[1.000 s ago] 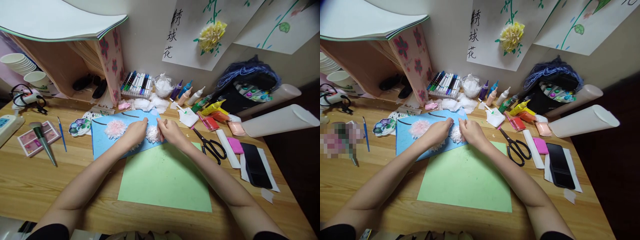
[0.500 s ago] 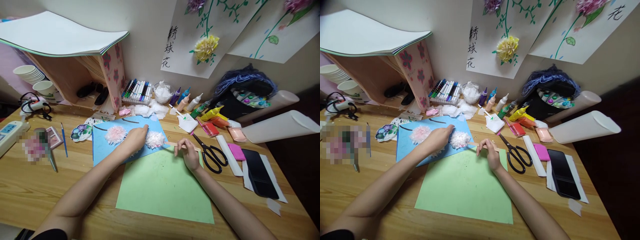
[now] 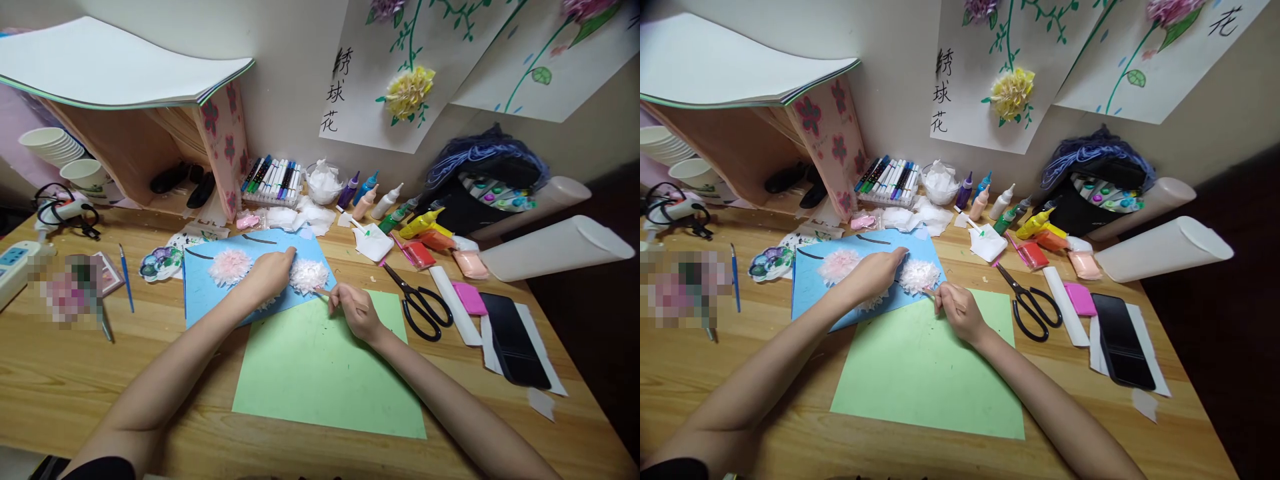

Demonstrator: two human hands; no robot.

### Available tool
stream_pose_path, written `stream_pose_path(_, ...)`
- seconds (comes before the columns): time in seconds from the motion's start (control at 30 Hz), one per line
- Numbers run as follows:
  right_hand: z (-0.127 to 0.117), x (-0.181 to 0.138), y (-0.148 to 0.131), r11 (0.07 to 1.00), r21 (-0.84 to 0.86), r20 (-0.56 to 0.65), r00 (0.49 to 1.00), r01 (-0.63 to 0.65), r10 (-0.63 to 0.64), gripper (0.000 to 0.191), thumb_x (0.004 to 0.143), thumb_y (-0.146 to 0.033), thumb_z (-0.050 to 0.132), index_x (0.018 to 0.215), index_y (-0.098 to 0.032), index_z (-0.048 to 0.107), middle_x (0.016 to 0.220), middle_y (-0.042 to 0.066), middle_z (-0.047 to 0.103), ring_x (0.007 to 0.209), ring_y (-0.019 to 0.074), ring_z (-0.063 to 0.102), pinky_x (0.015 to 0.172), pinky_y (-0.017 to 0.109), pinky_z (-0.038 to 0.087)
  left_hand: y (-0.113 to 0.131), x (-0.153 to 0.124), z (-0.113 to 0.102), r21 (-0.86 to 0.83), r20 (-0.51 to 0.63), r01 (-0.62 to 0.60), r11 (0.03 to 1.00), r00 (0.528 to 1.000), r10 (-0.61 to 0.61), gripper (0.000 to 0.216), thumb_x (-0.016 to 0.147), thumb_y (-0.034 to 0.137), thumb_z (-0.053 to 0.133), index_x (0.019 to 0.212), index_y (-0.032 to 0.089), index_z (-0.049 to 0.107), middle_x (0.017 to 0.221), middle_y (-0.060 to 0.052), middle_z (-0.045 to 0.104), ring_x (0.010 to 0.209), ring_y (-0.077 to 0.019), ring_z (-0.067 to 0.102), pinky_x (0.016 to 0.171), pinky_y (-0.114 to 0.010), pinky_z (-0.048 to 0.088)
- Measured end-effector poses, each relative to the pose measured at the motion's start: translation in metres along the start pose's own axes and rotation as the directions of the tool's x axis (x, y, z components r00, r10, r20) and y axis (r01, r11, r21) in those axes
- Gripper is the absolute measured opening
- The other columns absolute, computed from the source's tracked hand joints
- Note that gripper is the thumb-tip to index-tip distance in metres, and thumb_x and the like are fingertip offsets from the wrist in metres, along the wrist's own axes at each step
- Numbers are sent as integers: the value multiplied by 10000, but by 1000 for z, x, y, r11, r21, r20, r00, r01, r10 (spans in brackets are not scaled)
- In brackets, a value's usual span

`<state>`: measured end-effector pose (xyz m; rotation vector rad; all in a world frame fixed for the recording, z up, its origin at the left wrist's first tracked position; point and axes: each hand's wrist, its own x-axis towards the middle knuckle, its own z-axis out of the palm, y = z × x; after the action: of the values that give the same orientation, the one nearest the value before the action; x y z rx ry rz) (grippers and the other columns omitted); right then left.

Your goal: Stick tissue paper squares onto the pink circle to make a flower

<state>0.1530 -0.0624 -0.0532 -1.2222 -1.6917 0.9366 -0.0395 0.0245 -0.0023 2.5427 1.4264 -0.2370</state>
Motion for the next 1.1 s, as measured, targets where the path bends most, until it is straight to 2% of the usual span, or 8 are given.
stream_pose_path(0.17, 7, 14, -14, 993, 6, -52, 992, -116, 116, 418, 966, -416, 254, 637, -216, 417, 494, -20, 503, 514, 136, 509, 633, 282, 454, -3, 0, 1, -15, 3, -18, 1000, 1000, 19, 413, 797, 41, 314, 1182, 124, 437, 855, -127, 673, 804, -252, 639, 644, -302, 422)
stream_pose_path(0.27, 12, 31, -26, 981, -52, -86, 979, -187, 182, 438, 963, -425, 260, 607, -218, 410, 434, -29, 470, 488, 142, 514, 601, 268, 430, -3, 0, 0, -11, 10, -23, 1000, 1000, 23, 417, 800, 40, 315, 1191, 121, 435, 858, -130, 675, 810, -253, 641, 649, -305, 424)
stream_pose_path(0.4, 13, 55, -38, 937, -213, -48, 961, -275, 272, 454, 954, -414, 286, 561, -218, 399, 386, -27, 461, 465, 148, 525, 548, 256, 376, 0, -3, -2, 1, 11, -21, 1000, 1000, 21, 374, 797, 38, 323, 1132, 118, 468, 840, -125, 677, 796, -246, 645, 641, -296, 421)
stream_pose_path(0.47, 10, 59, -40, 930, -247, -11, 960, -273, 279, 468, 954, -417, 286, 548, -215, 401, 390, -20, 469, 474, 148, 525, 543, 254, 362, 2, -3, -3, 1, 7, -22, 1000, 1000, 22, 361, 794, 34, 316, 1106, 114, 480, 836, -128, 677, 785, -250, 645, 631, -299, 419)
stream_pose_path(0.57, 4, 50, -34, 964, -180, 30, 978, -197, 205, 485, 959, -429, 278, 559, -204, 435, 438, -17, 486, 501, 137, 515, 571, 251, 372, 4, -3, -3, -9, 17, -19, 1000, 1000, 19, 375, 791, 29, 313, 1123, 106, 471, 844, -134, 677, 794, -260, 643, 633, -308, 420)
stream_pose_path(0.73, -6, 12, -11, 993, -2, 45, 992, -116, 116, 419, 966, -401, 292, 650, -198, 479, 573, -5, 536, 577, 135, 530, 615, 264, 402, 5, -3, -4, -6, 23, -28, 1000, 999, 29, 383, 788, 21, 320, 1130, 108, 469, 834, -130, 675, 799, -260, 641, 637, -310, 416)
stream_pose_path(0.87, -8, -6, 3, 998, -59, 81, 997, 24, -19, 390, 967, -342, 290, 687, -200, 522, 674, 25, 583, 662, 156, 542, 673, 296, 406, 4, -3, -3, -4, 27, -21, 1000, 999, 21, 378, 783, 16, 319, 1113, 113, 477, 825, -127, 676, 783, -255, 642, 623, -305, 408)
stream_pose_path(1.1, -12, -16, 11, 975, -51, 26, 976, 216, -215, 373, 954, -302, 278, 701, -213, 537, 633, 33, 554, 626, 175, 508, 624, 324, 397, 3, -2, -2, -14, 19, -34, 999, 999, 34, 417, 769, 11, 311, 1140, 107, 476, 825, -133, 677, 777, -268, 642, 612, -315, 405)
